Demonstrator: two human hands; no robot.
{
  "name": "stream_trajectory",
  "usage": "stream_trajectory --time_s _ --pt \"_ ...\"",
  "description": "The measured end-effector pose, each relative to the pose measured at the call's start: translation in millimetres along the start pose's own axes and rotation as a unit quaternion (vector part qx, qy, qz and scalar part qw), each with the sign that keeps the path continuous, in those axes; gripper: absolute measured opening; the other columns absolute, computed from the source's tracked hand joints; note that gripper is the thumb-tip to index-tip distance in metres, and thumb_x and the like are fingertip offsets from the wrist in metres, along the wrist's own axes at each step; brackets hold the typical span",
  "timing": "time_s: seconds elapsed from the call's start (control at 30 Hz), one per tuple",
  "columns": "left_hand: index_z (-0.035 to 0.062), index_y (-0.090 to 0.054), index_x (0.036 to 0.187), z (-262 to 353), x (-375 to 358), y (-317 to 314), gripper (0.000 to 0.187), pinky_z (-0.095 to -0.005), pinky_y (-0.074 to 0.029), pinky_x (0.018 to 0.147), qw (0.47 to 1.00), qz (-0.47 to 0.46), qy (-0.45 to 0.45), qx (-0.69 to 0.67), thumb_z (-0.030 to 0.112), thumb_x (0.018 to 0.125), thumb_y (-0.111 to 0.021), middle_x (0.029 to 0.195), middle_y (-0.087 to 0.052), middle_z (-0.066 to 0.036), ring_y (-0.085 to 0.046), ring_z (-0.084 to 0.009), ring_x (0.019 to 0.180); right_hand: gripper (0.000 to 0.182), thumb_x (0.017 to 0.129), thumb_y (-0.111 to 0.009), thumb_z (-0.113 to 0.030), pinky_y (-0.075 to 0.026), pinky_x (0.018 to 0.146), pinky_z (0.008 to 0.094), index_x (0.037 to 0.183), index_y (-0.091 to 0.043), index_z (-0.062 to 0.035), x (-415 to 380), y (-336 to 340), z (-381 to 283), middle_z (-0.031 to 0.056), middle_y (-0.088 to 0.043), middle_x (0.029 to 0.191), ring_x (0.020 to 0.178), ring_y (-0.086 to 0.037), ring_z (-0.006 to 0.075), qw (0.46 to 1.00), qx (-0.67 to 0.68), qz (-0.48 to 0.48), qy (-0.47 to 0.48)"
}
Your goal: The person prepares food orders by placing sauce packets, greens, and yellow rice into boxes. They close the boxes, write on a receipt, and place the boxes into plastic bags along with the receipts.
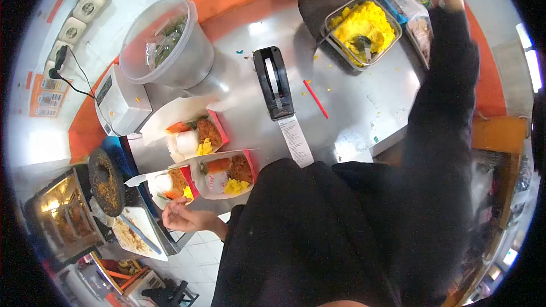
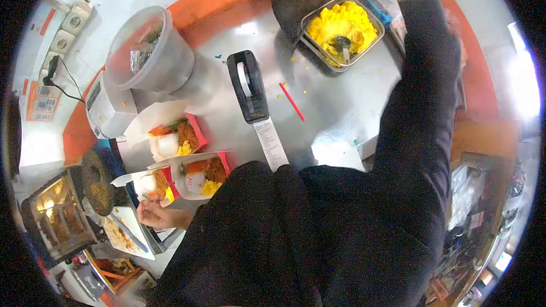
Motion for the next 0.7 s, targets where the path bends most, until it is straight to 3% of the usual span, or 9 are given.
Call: stream_trajectory --time_s 0.03,0.1,0.13,0.17,0.23,0.27,0.37,0.43,0.7 --pt "0.0030 -0.038 0.093 -4.3 -1.2 7.8 0.010 -0.0234 -0.036 0.054 1.000 0.013 0.004 0.008 0.009 0.088 -0.044 0.065 -0.045 -0.007 -0.043 -0.0133 0.058 0.039 0.075 -0.051 0.001 -0.041 0.086 0.0318 0.114 -0.053 -0.0026 -26.6 19.8 3.1 0.0174 -0.058 0.105 0.090 -0.058 0.0245 0.995 0.002 -0.016 -0.100" --pt "0.0036 -0.038 0.092 -12.5 -4.6 16.8 0.010 -0.0237 -0.036 0.054 1.000 0.014 0.011 -0.007 0.009 0.088 -0.045 0.065 -0.044 -0.007 -0.043 -0.0138 0.058 0.039 0.078 -0.051 -0.009 -0.047 0.073 0.0335 0.117 -0.050 -0.0063 -99.0 52.0 28.3 0.0177 -0.054 0.111 0.096 -0.056 0.0273 0.988 -0.146 0.008 0.044" --pt "0.0037 -0.039 0.092 -13.6 -7.2 18.1 0.010 -0.0236 -0.036 0.054 1.000 0.004 0.013 0.018 0.010 0.088 -0.045 0.065 -0.044 -0.007 -0.043 -0.0139 0.057 0.046 0.081 -0.045 -0.006 -0.042 0.086 0.0348 0.127 -0.041 -0.0077 -135.4 54.2 32.6 0.0171 -0.045 0.125 0.110 -0.048 0.0264 0.980 -0.189 -0.035 -0.054" --pt "0.0039 -0.039 0.091 -15.1 -10.7 16.8 0.010 -0.0235 -0.036 0.054 0.999 -0.004 0.015 0.042 0.011 0.088 -0.045 0.066 -0.044 -0.006 -0.043 -0.0139 0.057 0.055 0.078 -0.044 -0.002 -0.032 0.097 0.0437 0.131 -0.036 -0.0170 -182.9 51.7 33.9 0.0174 -0.025 0.138 0.120 -0.038 0.0284 0.904 -0.423 -0.048 0.025" --pt "0.0038 -0.040 0.091 -15.5 -19.0 12.9 0.011 -0.0239 -0.036 0.055 1.000 -0.003 0.019 0.007 0.013 0.089 -0.045 0.067 -0.044 -0.006 -0.043 -0.0136 0.058 0.048 0.086 -0.041 -0.008 -0.020 0.103 0.0435 0.133 -0.032 -0.0147 -264.7 29.0 46.3 0.0169 -0.020 0.140 0.127 -0.026 0.0313 0.960 -0.247 -0.087 -0.097" --pt "0.0031 -0.041 0.092 -15.9 -22.5 6.4 0.010 -0.0250 -0.037 0.056 0.999 -0.013 0.032 -0.025 0.011 0.087 -0.046 0.070 -0.045 -0.006 -0.044 -0.0141 0.060 0.042 0.090 -0.039 -0.011 -0.018 0.104 0.0428 0.132 -0.034 -0.0148 -309.5 20.1 74.0 0.0158 -0.019 0.141 0.128 -0.022 0.0325 0.939 -0.034 -0.015 -0.342" --pt "0.0030 -0.043 0.092 0.0 -28.5 -15.5 0.009 -0.0268 -0.038 0.059 0.994 -0.048 0.035 -0.091 0.007 0.085 -0.045 0.072 -0.045 -0.007 -0.045 -0.0148 0.063 0.054 0.081 -0.042 0.005 -0.015 0.103 0.0483 0.130 -0.031 -0.0137 -373.9 -33.6 46.0 0.0214 -0.019 0.139 0.128 -0.018 0.0401 0.972 -0.217 -0.013 -0.092" --pt "0.0034 -0.043 0.092 17.6 -31.9 -30.0 0.008 -0.0272 -0.039 0.060 0.989 -0.085 0.048 -0.114 0.004 0.084 -0.045 0.072 -0.045 -0.007 -0.045 -0.0149 0.063 0.067 0.069 -0.042 0.014 -0.017 0.102 0.0511 0.130 -0.030 -0.0122 -366.7 -54.6 39.0 0.0238 -0.012 0.140 0.128 -0.013 0.0443 0.975 -0.187 0.011 -0.119" --pt "0.0019 -0.044 0.090 50.5 -49.3 -8.2 0.006 -0.0263 -0.041 0.054 0.985 -0.107 -0.072 -0.114 0.004 0.084 -0.045 0.073 -0.048 -0.008 -0.047 -0.0162 0.058 0.087 0.060 -0.046 0.014 -0.015 0.104 0.0479 0.137 -0.010 -0.0058 -386.7 -125.4 93.2 0.0266 -0.003 0.140 0.128 -0.007 0.0457 0.968 -0.121 0.026 -0.217"
Point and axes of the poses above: each hand's wrist, its own x-axis towards the middle knuckle, its own y-axis out of the back of the hand, z = x × y, the point moved 10 cm from there along x, towards the middle knuckle
